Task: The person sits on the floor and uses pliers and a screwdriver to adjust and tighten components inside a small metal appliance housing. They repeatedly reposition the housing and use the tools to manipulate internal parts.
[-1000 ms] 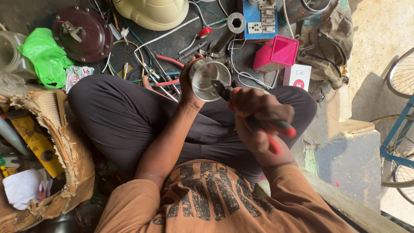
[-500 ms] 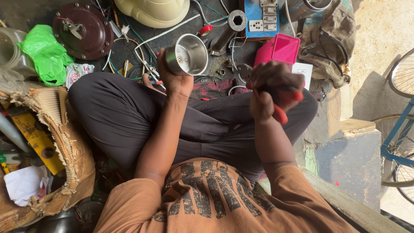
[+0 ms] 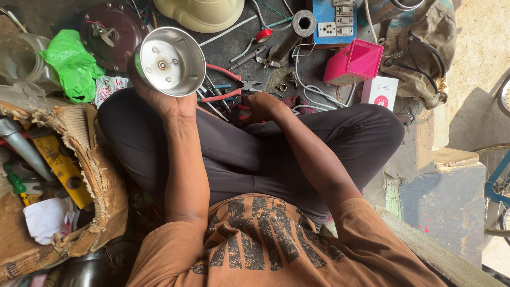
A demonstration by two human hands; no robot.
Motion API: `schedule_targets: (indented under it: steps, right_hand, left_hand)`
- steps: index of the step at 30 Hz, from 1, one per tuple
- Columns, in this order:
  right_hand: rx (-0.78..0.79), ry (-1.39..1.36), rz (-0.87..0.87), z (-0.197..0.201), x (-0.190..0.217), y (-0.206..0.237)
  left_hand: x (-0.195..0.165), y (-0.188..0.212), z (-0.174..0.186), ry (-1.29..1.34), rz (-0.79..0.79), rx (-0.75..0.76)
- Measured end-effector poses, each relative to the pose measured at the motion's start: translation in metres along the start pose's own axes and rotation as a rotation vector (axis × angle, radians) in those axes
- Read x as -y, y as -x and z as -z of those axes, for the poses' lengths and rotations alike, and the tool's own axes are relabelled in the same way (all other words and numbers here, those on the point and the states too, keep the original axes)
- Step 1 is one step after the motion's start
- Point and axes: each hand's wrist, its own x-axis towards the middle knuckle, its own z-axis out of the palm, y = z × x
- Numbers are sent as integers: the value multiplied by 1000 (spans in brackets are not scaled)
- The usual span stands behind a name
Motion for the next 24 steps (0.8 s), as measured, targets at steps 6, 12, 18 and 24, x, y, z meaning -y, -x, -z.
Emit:
schedule_targets:
  steps: [6,12,18,24]
  right_hand:
    - [-377,234,21,-10,44,-24]
    - [-396,278,171,-31,49,-29]
    - [-571,112,248,1,46,-8]
    - [-866,-308,188,84,49,86]
  left_hand:
    - [16,5,3,45,48,-45]
    - [17,7,-6,3,59,29]
    - [18,6,-18,36,78,-22]
    - [16,2,-13,37,38,38]
